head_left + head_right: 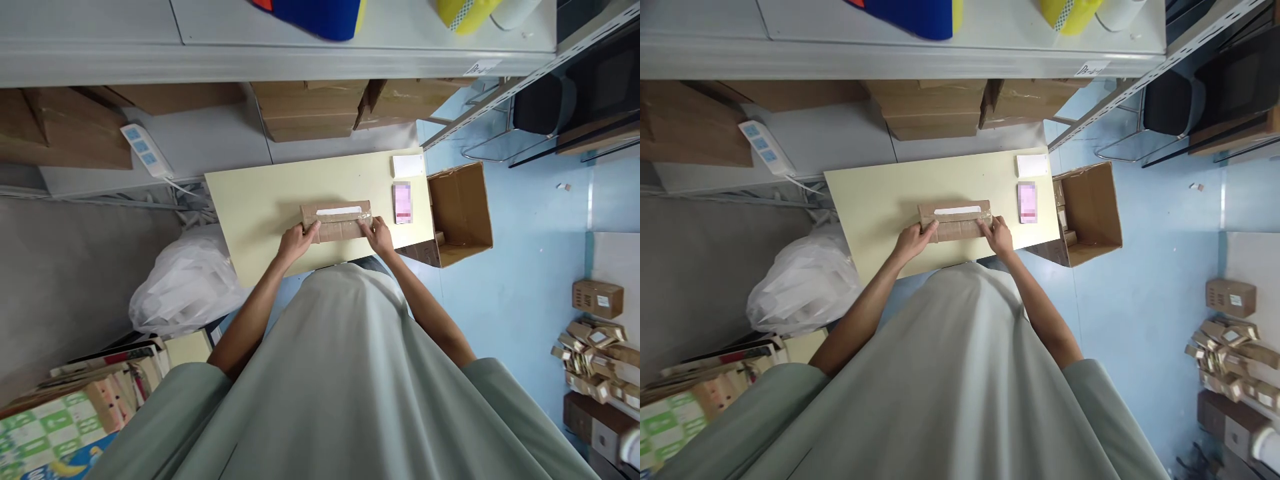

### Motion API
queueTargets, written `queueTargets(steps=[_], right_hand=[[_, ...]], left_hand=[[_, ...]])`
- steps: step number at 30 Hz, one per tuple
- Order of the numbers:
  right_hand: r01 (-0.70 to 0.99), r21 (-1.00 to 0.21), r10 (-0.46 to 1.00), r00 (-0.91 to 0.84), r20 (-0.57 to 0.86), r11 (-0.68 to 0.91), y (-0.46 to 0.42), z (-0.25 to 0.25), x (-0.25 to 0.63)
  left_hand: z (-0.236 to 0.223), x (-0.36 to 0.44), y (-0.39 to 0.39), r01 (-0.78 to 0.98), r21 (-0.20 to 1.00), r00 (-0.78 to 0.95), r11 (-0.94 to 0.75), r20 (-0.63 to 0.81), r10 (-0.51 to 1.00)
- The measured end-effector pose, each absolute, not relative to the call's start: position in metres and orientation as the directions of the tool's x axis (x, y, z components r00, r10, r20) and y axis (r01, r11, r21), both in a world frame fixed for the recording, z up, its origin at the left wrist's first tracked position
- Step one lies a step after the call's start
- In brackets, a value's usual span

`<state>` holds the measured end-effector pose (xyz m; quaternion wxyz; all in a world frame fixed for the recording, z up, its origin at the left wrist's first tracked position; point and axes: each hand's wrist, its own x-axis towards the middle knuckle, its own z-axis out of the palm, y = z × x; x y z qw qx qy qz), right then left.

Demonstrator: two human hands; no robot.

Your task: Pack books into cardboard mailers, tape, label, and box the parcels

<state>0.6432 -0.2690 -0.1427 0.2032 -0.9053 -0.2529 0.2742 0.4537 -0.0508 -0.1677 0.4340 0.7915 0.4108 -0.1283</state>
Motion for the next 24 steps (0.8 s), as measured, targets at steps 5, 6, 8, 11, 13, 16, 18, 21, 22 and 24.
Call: queueTargets(steps=[5, 6, 8, 11, 13, 16, 18, 21, 22, 24], right_hand=[[0.355, -0.586, 0.635, 0.671, -0.382, -0.729, -0.282, -0.135, 0.649], [0.345, -0.597, 0.638, 0.663, -0.391, -0.724, -0.286, -0.134, 0.65], [0.32, -0.64, 0.656, 0.643, -0.394, -0.698, -0.295, -0.131, 0.654], [0.294, -0.725, 0.696, 0.632, -0.341, -0.623, -0.312, -0.132, 0.666], [0.294, -0.744, 0.705, 0.635, -0.318, -0.6, -0.319, -0.137, 0.675], [0.311, -0.705, 0.696, 0.625, -0.353, -0.637, -0.321, -0.147, 0.686], [0.324, -0.673, 0.695, 0.598, -0.4, -0.665, -0.317, -0.154, 0.688], [0.336, -0.648, 0.703, 0.542, -0.459, -0.683, -0.312, -0.163, 0.69], [0.341, -0.646, 0.708, 0.525, -0.472, -0.683, -0.312, -0.165, 0.692], [0.354, -0.65, 0.726, 0.485, -0.487, -0.672, -0.313, -0.169, 0.698]], left_hand=[[-0.167, 0.447, -0.046, 0.728, 0.635, 0.669, -0.259, -0.576, 0.47], [-0.166, 0.447, -0.047, 0.711, 0.664, 0.679, -0.23, -0.564, 0.47], [-0.163, 0.449, -0.049, 0.659, 0.734, 0.703, -0.164, -0.523, 0.482], [-0.159, 0.454, -0.052, 0.604, 0.782, 0.721, -0.154, -0.454, 0.524], [-0.159, 0.457, -0.054, 0.618, 0.757, 0.712, -0.214, -0.423, 0.561], [-0.162, 0.461, -0.059, 0.698, 0.66, 0.661, -0.278, -0.444, 0.605], [-0.166, 0.461, -0.064, 0.754, 0.594, 0.612, -0.28, -0.478, 0.63], [-0.171, 0.459, -0.077, 0.798, 0.551, 0.549, -0.246, -0.493, 0.675], [-0.172, 0.458, -0.081, 0.807, 0.543, 0.53, -0.232, -0.495, 0.689], [-0.173, 0.456, -0.09, 0.828, 0.527, 0.49, -0.194, -0.51, 0.707]])
